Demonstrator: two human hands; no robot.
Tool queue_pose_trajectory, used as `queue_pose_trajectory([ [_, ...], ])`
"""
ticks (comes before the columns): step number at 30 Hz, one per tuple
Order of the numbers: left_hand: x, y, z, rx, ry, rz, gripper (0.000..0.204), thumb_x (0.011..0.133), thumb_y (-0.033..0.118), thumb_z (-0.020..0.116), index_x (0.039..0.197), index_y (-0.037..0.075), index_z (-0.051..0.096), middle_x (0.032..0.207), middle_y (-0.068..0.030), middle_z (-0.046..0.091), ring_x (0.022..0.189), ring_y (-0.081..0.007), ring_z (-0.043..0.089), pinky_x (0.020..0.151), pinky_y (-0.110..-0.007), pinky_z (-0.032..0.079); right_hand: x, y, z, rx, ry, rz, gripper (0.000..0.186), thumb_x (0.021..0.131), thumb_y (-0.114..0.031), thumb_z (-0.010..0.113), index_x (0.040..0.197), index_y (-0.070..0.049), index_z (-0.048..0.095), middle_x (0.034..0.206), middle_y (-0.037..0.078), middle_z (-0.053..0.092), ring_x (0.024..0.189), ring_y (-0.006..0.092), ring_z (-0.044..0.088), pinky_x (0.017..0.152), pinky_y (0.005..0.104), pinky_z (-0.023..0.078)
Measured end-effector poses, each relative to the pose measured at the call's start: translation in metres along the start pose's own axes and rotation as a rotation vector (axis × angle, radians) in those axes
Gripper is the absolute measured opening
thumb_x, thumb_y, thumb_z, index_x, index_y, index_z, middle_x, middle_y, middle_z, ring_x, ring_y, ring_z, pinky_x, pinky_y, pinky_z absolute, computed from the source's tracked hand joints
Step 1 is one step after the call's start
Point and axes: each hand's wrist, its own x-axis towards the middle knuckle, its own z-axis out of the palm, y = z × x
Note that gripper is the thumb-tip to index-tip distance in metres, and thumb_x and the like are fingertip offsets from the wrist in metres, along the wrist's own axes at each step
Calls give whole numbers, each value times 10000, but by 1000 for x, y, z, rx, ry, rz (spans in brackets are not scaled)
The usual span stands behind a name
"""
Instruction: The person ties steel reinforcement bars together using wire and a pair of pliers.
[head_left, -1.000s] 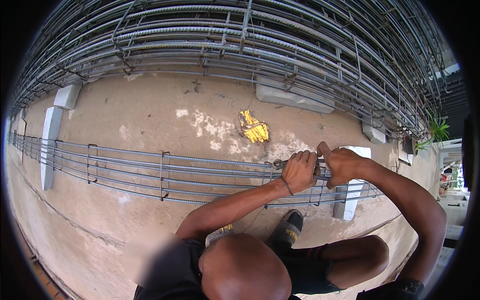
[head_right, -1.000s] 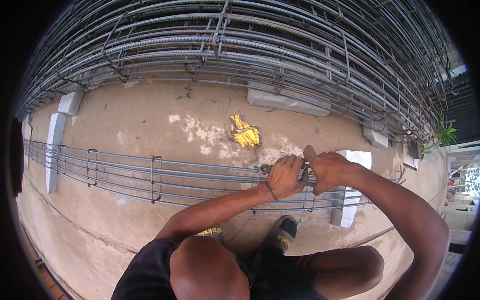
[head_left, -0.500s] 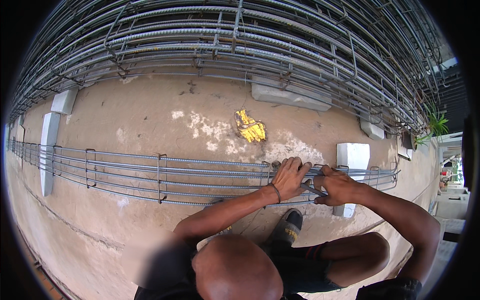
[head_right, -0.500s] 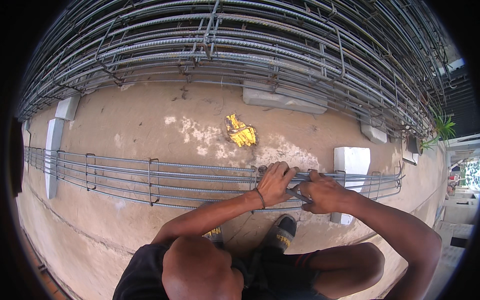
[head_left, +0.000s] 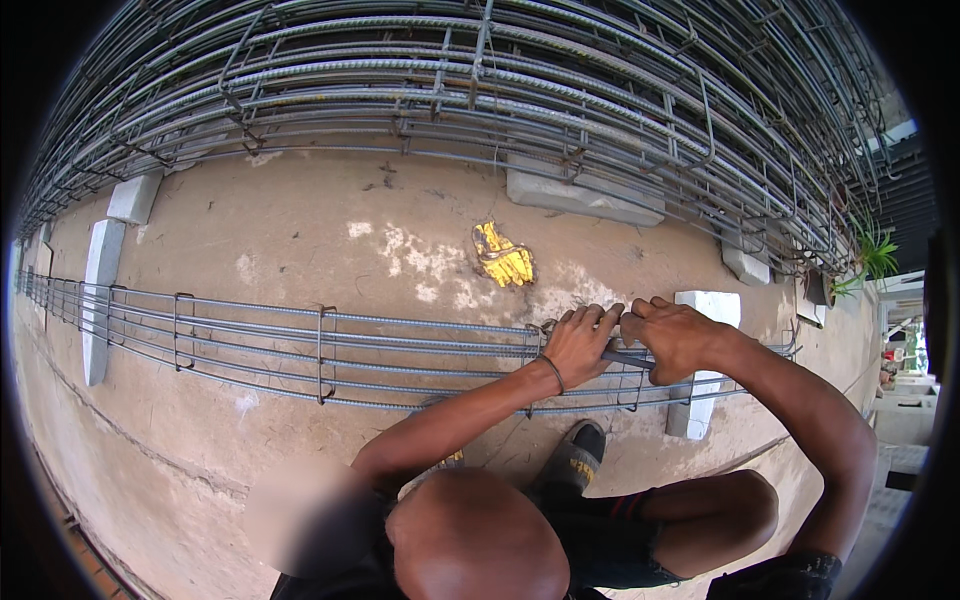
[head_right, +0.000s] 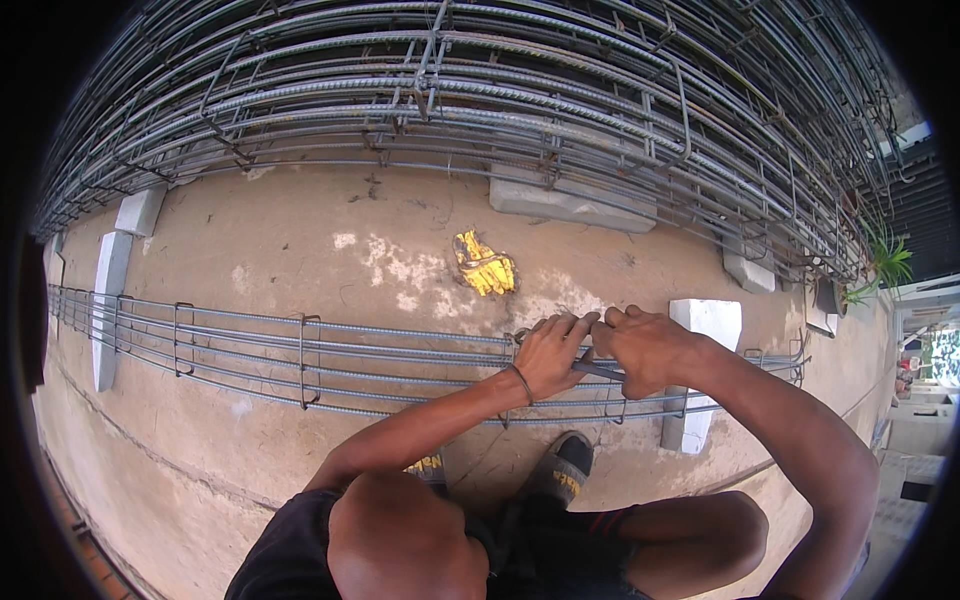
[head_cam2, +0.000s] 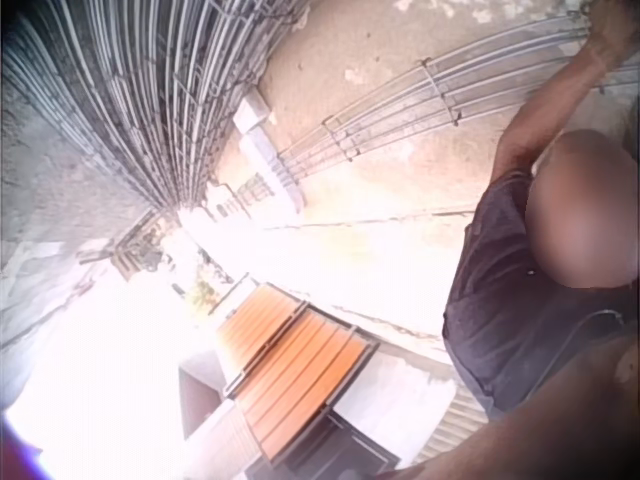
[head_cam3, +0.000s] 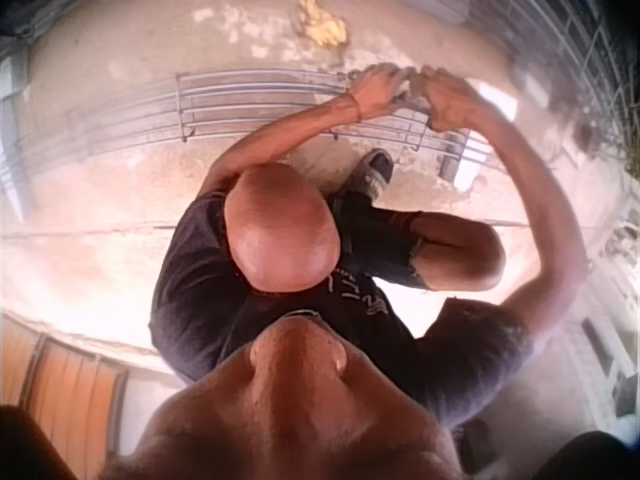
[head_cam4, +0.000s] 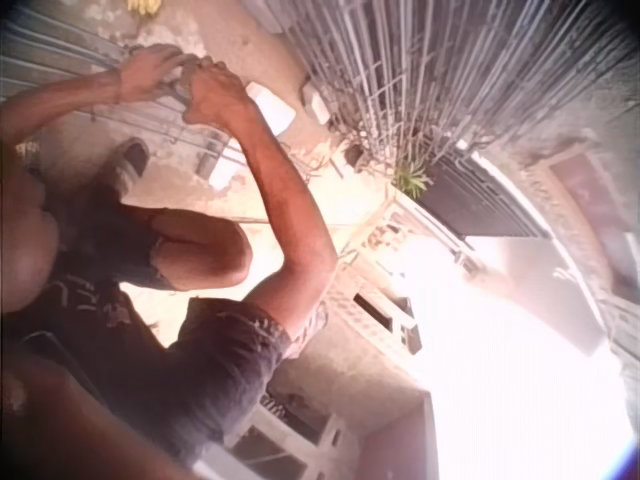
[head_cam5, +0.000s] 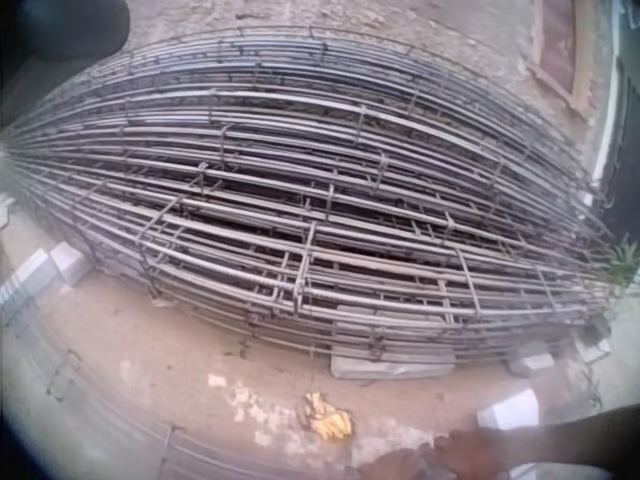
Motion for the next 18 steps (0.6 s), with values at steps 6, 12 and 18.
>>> queue_pose_trajectory([
  [6,10,-5,0,-85,-30,-87,594,683,153,733,1200,10,480,939,-206,586,857,-418,604,766,-462,510,7,0,6,-120,84,-11,582,659,-95,699,1193,39,513,1091,201,569,1005,355,593,863,425,515],
  [12,45,-12,-38,-293,-131,-71,480,647,187,778,1047,6,584,824,-182,654,756,-366,651,677,-410,522,9,-1,5,-513,188,-115,499,703,-100,712,1139,4,493,1036,171,593,877,327,642,744,383,552],
  [18,55,-17,-37,-483,-494,-81,396,634,217,776,938,-18,679,774,-175,683,719,-266,680,647,-353,524,5,-1,2,-420,246,-129,619,691,-126,755,1205,-38,421,1148,169,542,974,354,603,769,403,545],
])
